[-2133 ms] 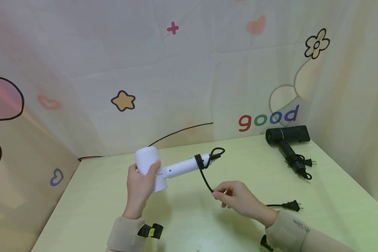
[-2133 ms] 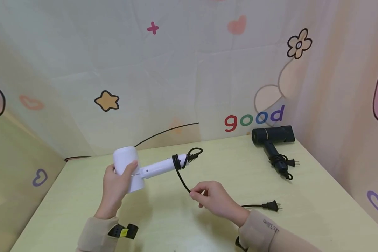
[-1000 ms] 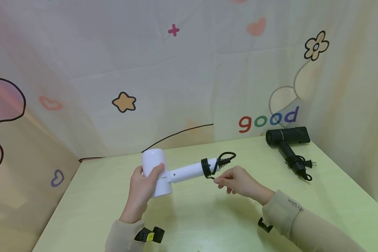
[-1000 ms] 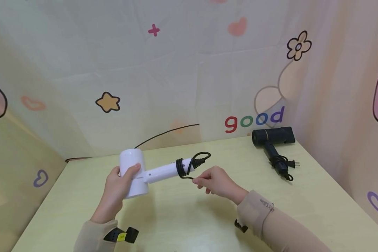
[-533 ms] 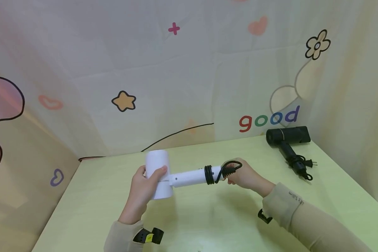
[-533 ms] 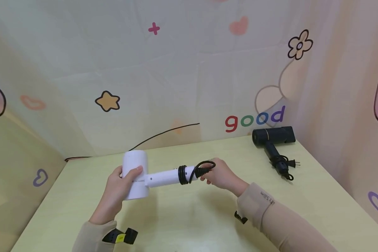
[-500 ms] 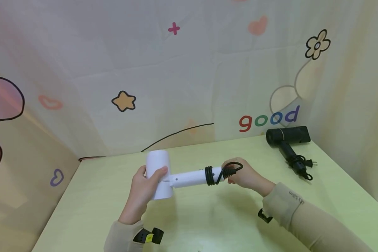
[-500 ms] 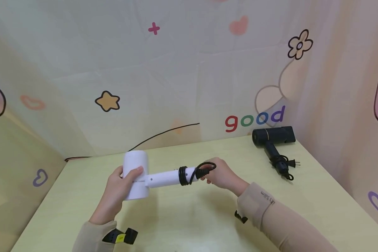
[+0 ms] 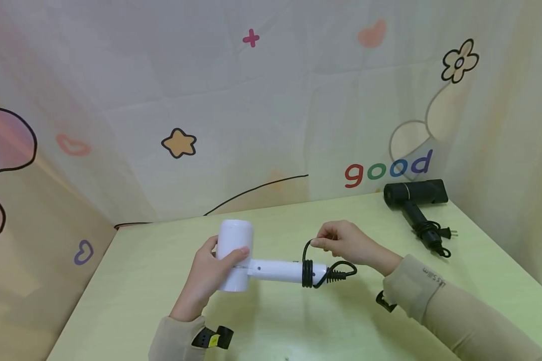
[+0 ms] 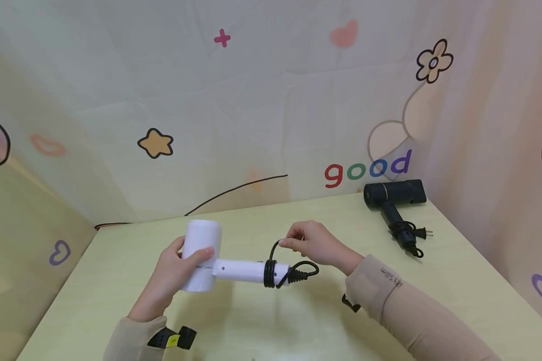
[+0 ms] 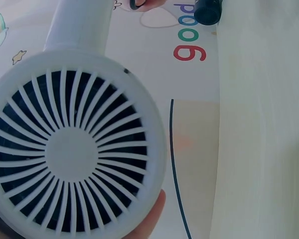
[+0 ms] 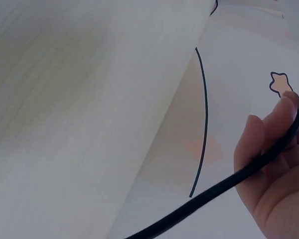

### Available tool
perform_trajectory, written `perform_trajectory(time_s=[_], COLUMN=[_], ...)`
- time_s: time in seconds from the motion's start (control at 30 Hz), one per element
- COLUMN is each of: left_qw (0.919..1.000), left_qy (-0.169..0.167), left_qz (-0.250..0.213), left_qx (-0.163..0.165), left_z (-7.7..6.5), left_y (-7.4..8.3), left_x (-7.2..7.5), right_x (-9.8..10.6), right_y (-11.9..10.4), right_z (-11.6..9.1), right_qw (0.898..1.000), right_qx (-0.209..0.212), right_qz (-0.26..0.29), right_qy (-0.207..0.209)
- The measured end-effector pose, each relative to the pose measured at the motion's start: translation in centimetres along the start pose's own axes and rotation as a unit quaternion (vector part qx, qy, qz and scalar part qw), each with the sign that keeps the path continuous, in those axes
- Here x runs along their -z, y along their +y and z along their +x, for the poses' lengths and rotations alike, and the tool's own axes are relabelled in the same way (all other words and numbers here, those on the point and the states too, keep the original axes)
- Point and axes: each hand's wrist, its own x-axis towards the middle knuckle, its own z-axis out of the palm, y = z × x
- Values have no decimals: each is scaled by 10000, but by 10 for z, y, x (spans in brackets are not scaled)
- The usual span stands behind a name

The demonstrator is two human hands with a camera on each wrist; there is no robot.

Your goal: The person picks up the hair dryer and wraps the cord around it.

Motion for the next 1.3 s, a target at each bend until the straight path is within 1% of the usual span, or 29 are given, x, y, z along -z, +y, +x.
perform_trajectory(time_s=[0.2,0.47,0.57,0.73,0.9,1.1,1.3], left_qw=[9997,9978,9963,9929,9896,9874,9849], left_qy=[-38,78,205,459,662,932,1205], left_qz=[180,599,754,1023,1199,1213,1157], left_qx=[-130,-282,-348,-400,-434,-395,-458], left_z=[-1,0,0,1,1,0,0], left_y=[-1,-5,-6,-7,-5,-5,-5], left_x=[-1,-4,-6,-9,-12,-14,-16], right_x=[5,8,8,8,6,2,-2], right_y=[-10,-18,-22,-28,-35,-42,-47], right_z=[-4,-8,-10,-14,-19,-25,-32], right_qw=[9996,9991,9989,9975,9961,9959,9950], right_qx=[211,261,275,422,539,630,784], right_qz=[-173,-326,-386,-563,-692,-641,-604], right_qy=[36,-10,-15,12,52,71,100])
